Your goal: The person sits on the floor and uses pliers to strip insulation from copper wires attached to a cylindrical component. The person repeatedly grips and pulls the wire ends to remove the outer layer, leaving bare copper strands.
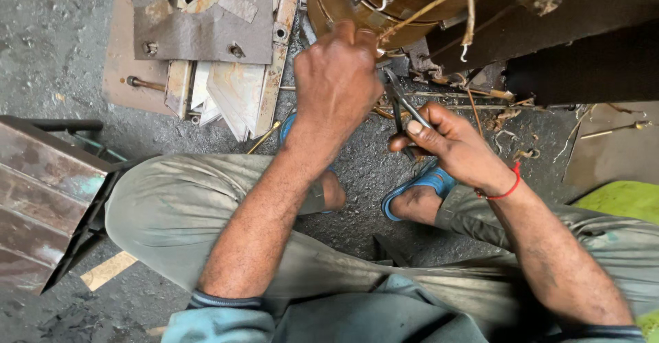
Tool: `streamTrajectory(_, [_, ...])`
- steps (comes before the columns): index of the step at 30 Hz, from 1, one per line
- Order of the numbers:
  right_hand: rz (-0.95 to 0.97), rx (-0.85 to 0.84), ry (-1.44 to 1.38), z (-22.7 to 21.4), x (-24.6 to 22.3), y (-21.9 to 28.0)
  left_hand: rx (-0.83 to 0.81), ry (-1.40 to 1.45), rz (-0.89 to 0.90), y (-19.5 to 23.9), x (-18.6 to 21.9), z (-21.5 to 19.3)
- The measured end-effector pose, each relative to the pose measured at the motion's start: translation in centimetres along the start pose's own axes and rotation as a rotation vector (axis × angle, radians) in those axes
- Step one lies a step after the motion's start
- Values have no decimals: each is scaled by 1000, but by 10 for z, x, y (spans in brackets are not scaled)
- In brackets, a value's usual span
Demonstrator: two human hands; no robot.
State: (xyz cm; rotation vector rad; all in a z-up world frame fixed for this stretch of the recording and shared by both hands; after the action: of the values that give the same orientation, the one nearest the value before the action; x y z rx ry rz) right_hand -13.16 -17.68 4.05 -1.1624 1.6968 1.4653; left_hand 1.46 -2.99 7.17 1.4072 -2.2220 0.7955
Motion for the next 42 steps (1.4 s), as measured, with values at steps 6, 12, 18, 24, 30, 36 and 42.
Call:
streamTrajectory(6, [-46,-36,-102,7,-21,-18,-169,329,-221,-14,-19,-2])
streamTrajectory(12, [1,-120,-167,6,-28,-23,-130,193,-155,-16,-11,-16])
streamTrajectory(18, [7,-65,-182,0,-31,-29,-39,213,-56,-19,-6,-30])
streamTrajectory(24, [35,-168,-97,5,-32,-29,-55,336,-123,-18,-15,-31])
streamTrajectory(30, [-34,-114,-96,-1,-35,-37,-73,382,-182,-20,-19,-26])
streamTrajectory(36, [9,-54,-373,6,-30,-40,-59,407,-180,-18,-21,-27])
streamTrajectory(42, [28,94,-425,15,-11,-40,-35,444,-196,-13,-17,-26])
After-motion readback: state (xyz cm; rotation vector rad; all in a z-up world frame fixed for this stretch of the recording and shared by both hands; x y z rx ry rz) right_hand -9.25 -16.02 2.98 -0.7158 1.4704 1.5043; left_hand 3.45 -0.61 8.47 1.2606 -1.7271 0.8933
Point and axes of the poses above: each hand's wrist, its own y-axis away from the middle knuckle, its own z-axis out of the palm, x = y × z, the point moved 7 cm from there along -y, towards the middle knuckle, and after that the axes turned 13 degrees about -z, right-handed, at the moved point
